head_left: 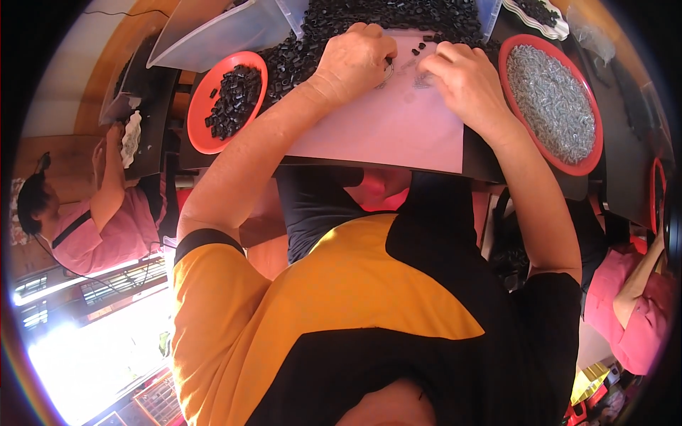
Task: The person assembles small components by picking up plastic pieces and inserting small pins into them by hand.
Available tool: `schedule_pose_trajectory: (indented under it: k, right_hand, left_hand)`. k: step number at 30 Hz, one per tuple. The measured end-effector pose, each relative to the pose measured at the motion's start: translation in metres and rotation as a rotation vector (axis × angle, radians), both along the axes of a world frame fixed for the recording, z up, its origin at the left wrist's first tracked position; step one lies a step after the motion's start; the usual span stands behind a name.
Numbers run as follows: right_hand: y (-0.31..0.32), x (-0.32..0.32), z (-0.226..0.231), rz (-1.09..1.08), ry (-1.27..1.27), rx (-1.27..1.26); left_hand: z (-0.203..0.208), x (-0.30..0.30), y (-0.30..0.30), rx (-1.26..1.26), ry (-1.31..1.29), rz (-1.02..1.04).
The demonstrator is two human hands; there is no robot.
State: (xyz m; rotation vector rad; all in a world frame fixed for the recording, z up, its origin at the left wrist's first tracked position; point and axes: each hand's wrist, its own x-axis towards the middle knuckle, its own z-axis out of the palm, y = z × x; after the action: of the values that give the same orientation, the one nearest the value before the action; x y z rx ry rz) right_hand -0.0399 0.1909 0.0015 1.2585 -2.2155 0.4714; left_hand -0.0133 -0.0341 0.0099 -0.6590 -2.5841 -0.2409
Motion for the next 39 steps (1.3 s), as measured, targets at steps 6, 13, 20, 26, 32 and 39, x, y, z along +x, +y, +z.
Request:
schedule_pose_trajectory:
  k: [6, 13, 20, 26, 32, 39]
  right_hand:
    - [-0.002, 0.001, -0.002, 0.008, -0.029, -0.012]
    - [-0.002, 0.0, -0.003, -0.083, 0.071, 0.081]
    - [0.002, -0.004, -0.002, -0.091, -0.093, -0.035]
    - [0.004, -0.004, 0.002, 0.169, -0.41, -0.397]
    - [0.001, -0.002, 0.004, 0.186, -0.399, -0.422]
    - [0.003, -0.003, 0.004, 0.172, -0.418, -0.405]
  left_hand:
    - [0.003, 0.005, 0.003, 0.023, 0.006, 0.016]
    - [0.0, 0.002, 0.002, -0.028, 0.047, -0.024]
    - [0.0, 0.007, 0.006, 0.022, -0.009, 0.091]
    - [-0.004, 0.006, 0.006, -0.046, 0.067, 0.024]
    - [-0.001, 0.01, 0.007, -0.023, 0.05, 0.144]
    - [-0.005, 0.011, 0.007, -0.02, 0.096, 0.128]
